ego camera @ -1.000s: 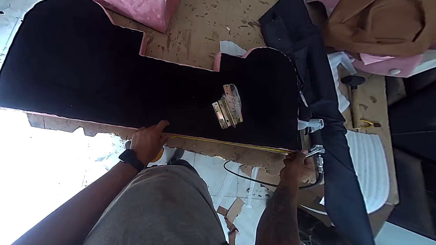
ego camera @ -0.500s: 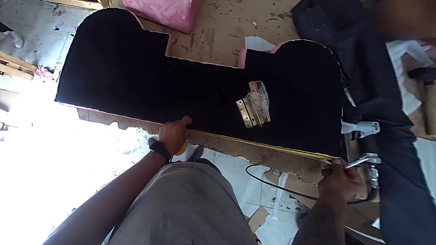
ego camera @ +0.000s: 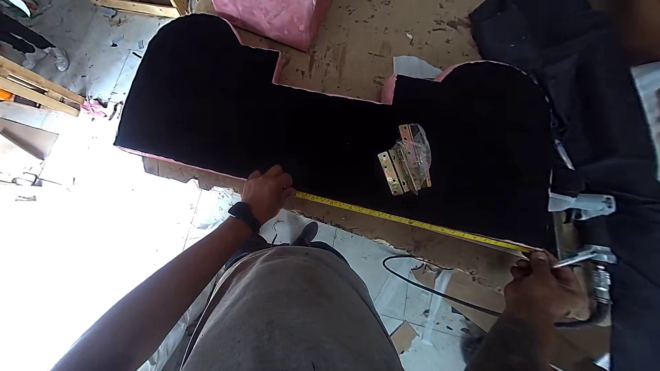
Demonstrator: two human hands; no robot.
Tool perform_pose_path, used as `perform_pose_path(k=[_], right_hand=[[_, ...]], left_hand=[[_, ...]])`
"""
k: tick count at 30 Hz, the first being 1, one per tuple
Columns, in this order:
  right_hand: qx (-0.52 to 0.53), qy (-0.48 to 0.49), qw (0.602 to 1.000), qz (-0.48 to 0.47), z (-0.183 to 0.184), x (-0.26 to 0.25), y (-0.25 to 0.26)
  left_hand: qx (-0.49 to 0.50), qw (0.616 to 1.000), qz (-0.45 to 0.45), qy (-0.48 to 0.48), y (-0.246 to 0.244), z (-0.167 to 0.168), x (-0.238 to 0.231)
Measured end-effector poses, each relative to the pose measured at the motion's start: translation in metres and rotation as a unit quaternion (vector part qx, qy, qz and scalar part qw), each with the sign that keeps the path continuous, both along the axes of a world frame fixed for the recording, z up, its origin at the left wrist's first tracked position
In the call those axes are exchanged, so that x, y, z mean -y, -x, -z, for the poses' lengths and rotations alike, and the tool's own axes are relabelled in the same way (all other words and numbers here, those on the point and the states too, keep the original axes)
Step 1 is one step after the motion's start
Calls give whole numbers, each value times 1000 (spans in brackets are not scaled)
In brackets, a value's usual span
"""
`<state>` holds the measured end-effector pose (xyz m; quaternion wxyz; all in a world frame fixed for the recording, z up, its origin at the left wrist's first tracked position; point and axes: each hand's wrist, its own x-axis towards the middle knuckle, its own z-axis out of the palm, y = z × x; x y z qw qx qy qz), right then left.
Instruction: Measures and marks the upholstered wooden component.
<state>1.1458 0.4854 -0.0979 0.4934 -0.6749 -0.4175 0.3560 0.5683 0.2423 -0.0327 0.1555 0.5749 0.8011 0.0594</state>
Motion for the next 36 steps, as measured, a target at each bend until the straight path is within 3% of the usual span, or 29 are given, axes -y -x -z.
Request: perform_pose_path(k=[19, 22, 25, 28, 31, 33, 36], right_hand=[[-36, 14, 999, -9, 4, -1, -4], [50, 21, 998, 41, -7, 6, -1], [182, -70, 973, 126, -55, 25, 14], [116, -225, 967, 11, -107, 29, 63], [89, -254, 938, -218, -147, 46, 168], [25, -206, 904, -374, -145, 76, 249], [-27, -166, 822, -544, -99, 106, 337]], left_hand=[[54, 998, -16, -21, 1, 8, 3], [59, 998, -25, -22, 0, 9, 3], [57, 998, -34, -12, -1, 9, 2], [66, 997, -45, -2, -2, 5, 3], [68, 997, -40, -3, -1, 4, 1], [70, 997, -36, -10, -2, 6, 2], [69, 997, -36, -10, 0, 8, 3]])
